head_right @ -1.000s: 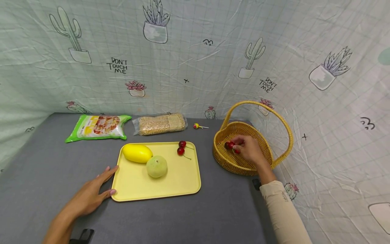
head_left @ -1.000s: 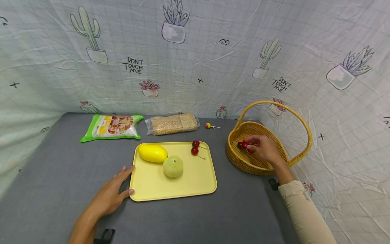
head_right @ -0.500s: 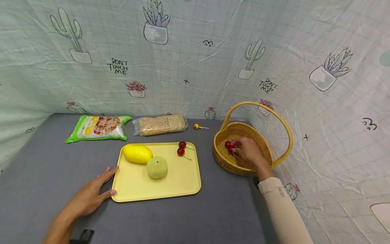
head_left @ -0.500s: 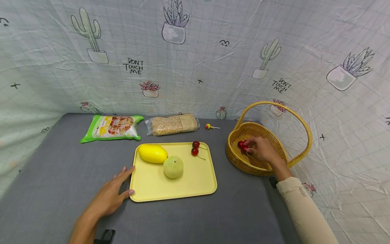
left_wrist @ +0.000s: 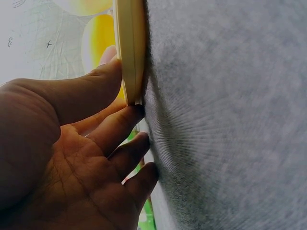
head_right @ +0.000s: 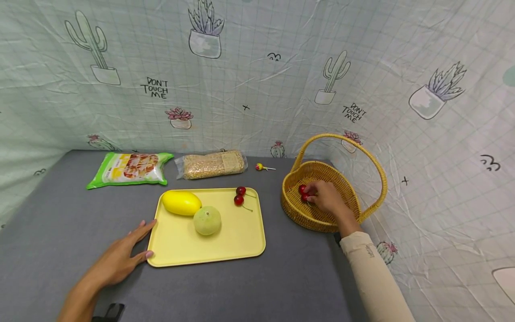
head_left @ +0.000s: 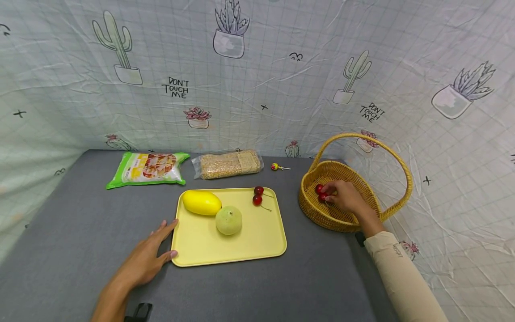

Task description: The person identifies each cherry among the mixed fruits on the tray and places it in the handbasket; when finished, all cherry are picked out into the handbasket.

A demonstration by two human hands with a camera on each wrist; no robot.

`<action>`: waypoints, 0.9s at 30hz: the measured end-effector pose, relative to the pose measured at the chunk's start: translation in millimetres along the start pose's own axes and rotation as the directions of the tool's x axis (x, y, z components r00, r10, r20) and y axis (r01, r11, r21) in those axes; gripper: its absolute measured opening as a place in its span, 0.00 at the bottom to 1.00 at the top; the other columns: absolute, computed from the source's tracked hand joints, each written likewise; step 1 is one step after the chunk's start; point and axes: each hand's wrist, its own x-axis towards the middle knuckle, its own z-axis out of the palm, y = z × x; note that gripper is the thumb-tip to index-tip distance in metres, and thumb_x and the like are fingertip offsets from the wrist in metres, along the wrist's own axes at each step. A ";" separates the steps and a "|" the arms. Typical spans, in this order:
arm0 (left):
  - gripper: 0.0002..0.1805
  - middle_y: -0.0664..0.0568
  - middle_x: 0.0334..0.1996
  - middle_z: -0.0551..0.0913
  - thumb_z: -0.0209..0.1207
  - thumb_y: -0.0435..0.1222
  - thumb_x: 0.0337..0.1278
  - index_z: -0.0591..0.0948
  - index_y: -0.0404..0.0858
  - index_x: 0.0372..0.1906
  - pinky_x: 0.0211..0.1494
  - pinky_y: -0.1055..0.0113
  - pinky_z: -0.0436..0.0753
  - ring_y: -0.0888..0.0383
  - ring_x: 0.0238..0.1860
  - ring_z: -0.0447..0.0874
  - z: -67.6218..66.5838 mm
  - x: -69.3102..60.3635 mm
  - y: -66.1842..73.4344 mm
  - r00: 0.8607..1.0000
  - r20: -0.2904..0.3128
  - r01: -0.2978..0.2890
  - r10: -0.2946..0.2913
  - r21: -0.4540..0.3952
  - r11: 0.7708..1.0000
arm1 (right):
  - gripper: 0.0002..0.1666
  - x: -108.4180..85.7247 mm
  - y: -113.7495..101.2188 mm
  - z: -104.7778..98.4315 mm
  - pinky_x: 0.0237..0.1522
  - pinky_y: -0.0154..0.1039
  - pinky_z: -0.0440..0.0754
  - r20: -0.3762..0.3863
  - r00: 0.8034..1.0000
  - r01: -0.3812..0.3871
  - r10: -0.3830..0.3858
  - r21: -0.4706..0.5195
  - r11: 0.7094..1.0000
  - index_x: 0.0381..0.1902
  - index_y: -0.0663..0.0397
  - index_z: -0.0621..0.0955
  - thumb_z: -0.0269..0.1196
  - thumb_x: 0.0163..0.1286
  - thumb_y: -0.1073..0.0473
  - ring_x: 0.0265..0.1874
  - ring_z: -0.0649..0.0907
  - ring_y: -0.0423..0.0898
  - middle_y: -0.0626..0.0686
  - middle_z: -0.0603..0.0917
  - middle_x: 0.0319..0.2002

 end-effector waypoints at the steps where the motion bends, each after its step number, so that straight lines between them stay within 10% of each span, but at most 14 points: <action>1: 0.46 0.26 0.81 0.57 0.71 0.37 0.65 0.62 0.40 0.84 0.78 0.23 0.57 0.22 0.80 0.55 0.3 -0.3 -0.2 1.000 -0.003 -0.005 0.005 -0.003 1.000 | 0.12 -0.3 -0.2 -0.1 0.55 0.62 0.86 0.000 1.000 0.003 -0.003 -0.004 1.000 0.50 0.62 0.89 0.72 0.69 0.67 0.49 0.90 0.62 0.61 0.93 0.44; 12: 0.46 0.27 0.81 0.59 0.71 0.36 0.65 0.63 0.39 0.83 0.79 0.25 0.57 0.25 0.81 0.55 0.8 0.2 -1.6 1.000 -0.010 -0.023 0.023 -0.015 1.000 | 0.14 -6.8 -10.4 -9.4 0.55 0.62 0.86 -0.070 0.997 -0.038 0.039 0.015 0.999 0.54 0.60 0.89 0.70 0.72 0.66 0.52 0.89 0.63 0.63 0.92 0.50; 27: 0.47 0.28 0.82 0.59 0.71 0.37 0.65 0.62 0.39 0.84 0.79 0.25 0.57 0.26 0.82 0.55 -0.7 0.9 -0.1 1.000 0.006 -0.004 0.004 0.003 1.000 | 0.12 -12.2 -54.4 -9.1 0.32 0.40 0.79 -0.275 0.958 0.093 -0.085 0.016 0.996 0.49 0.55 0.91 0.76 0.67 0.63 0.27 0.83 0.48 0.58 0.93 0.43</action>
